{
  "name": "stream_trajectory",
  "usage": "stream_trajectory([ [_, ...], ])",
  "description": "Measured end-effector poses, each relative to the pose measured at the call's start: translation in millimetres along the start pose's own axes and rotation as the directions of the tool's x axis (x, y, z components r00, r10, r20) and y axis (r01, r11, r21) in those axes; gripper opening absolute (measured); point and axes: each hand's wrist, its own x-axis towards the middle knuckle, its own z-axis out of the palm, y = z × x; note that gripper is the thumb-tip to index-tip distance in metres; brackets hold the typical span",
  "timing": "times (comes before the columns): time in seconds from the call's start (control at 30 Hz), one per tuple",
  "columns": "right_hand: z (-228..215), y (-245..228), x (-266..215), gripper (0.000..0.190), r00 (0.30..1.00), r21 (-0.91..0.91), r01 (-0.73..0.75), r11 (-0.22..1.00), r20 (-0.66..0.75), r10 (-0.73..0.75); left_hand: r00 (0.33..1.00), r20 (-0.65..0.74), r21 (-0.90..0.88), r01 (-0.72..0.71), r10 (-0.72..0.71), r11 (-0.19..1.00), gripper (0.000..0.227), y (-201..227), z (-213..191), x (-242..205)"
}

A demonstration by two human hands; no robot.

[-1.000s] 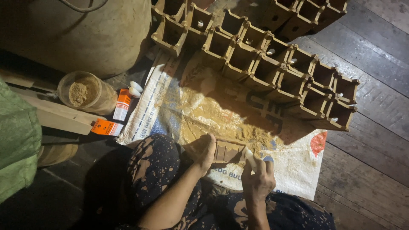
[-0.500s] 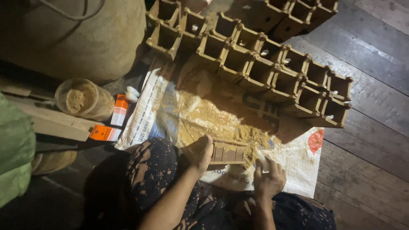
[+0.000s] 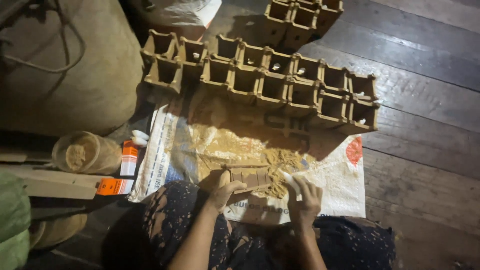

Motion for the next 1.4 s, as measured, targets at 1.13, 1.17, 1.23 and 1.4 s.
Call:
stream_trajectory([
  [1.13,4,-20,1,0.016,0.993,-0.287,0.116,0.951,0.02,-0.115,1.0,-0.001,0.007,0.014,-0.014,1.0,0.117,-4,4,4],
  [1.17,7,-14,-1,0.016,0.993,-0.285,0.116,0.951,0.019,-0.115,1.0,-0.003,0.008,0.013,-0.013,1.0,0.117,-8,2,8],
  [1.23,12,-1,-4,0.035,0.999,-0.227,-0.025,0.974,-0.04,0.017,0.996,0.018,0.02,-0.084,0.083,0.996,0.104,-16,-1,16],
  [1.4,-1,25,-4,0.041,0.977,-0.15,-0.211,0.966,0.01,0.215,0.722,-0.108,0.334,-0.621,0.683,0.709,0.021,-16,-13,17],
])
